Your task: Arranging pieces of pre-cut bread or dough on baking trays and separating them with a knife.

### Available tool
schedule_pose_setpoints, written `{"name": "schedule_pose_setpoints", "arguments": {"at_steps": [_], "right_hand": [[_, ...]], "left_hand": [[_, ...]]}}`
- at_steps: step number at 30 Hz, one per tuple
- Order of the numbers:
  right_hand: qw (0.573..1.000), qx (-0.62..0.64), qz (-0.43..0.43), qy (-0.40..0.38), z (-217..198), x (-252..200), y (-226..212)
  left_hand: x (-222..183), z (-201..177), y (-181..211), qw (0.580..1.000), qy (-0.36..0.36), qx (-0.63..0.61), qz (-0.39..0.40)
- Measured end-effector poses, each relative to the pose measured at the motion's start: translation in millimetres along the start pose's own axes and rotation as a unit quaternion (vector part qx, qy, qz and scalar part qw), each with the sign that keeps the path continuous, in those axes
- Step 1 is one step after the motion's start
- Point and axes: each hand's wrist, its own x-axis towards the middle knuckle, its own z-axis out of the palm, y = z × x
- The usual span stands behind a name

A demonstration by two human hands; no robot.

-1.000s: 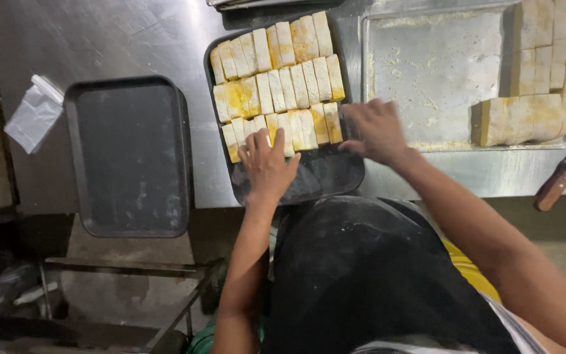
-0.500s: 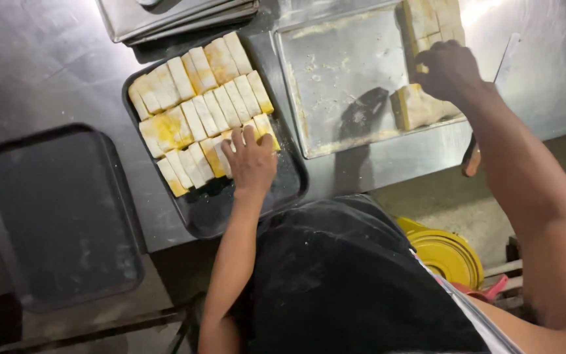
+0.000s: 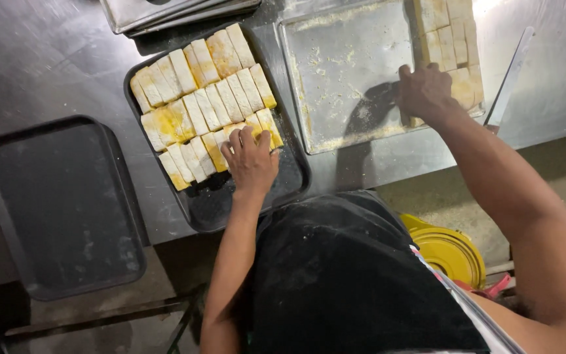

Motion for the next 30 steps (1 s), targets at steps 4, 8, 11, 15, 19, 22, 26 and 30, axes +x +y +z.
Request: {"name": "schedule_pose_setpoints", "arguments": {"at_steps": [4,8,11,15,19,22,26,30], "right_hand": [[1.000,-0.014,-0.007,0.016,13,14,12],[0.994,-0.001,0.050,-0.102,-28,5,-7],[0.998,-0.007,0.017,-0.055,-17,14,7],[0.996,0.053,-0.040,-0.066,-10,17,10],[0.995,0.043,-0.037,-0.081,-17,13,1],[0.993,0.105,-0.049,-0.032,-37,6,-22],[0.951,0.301,-0.065,-0.034,-42,14,-72],[0.921,0.357,-0.156,0.011,-9,30,-145]], "left_hand": [[4,-11,3,1.000,0.011,-0.020,0.005],[7,-12,4,0.999,0.020,-0.036,0.002],[7,-10,4,0.999,0.022,-0.040,0.001],[6,-9,4,0.999,0.029,-0.046,-0.004],[6,-10,6,0.998,0.010,-0.054,-0.011],[6,-8,7,0.999,-0.001,-0.051,-0.015],[7,-9,10,0.998,0.017,-0.051,0.010],[2,12,1,0.998,0.054,-0.011,0.020]]}}
